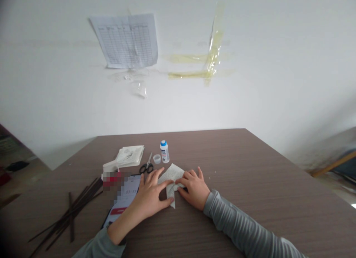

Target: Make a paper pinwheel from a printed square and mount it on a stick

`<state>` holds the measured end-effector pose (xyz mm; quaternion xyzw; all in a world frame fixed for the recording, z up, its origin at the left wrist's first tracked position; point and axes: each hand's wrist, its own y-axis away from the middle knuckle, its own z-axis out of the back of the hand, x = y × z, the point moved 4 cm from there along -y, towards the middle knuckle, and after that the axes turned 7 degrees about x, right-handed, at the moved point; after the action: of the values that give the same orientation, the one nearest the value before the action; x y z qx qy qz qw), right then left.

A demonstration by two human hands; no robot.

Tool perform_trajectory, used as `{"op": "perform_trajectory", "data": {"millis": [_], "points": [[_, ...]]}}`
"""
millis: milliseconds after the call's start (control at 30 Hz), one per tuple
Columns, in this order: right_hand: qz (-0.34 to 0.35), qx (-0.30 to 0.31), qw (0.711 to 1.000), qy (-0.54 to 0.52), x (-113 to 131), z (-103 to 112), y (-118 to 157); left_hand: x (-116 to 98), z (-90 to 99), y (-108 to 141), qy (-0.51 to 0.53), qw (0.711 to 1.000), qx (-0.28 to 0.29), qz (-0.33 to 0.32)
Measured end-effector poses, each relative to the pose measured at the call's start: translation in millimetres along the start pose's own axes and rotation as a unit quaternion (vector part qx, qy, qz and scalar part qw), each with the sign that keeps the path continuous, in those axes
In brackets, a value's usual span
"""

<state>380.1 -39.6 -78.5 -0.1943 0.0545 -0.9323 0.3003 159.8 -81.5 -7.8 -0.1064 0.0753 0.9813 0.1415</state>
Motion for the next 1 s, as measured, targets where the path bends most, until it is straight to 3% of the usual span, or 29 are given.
{"op": "perform_trajectory", "data": {"millis": [467, 867, 1000], "points": [[-0.034, 0.001, 0.998, -0.044, -1, 11, -1, 3, -5.3, 0, 0.008, 1.0, -0.013, 0.0], [-0.018, -0.04, 0.996, -0.073, -19, 18, -1, 10, -9.7, 2, -0.005, 1.0, -0.028, 0.013], [0.022, -0.03, 0.997, -0.063, -20, 18, -1, 13, -11.7, 2, 0.002, 0.999, -0.043, -0.006]]}}
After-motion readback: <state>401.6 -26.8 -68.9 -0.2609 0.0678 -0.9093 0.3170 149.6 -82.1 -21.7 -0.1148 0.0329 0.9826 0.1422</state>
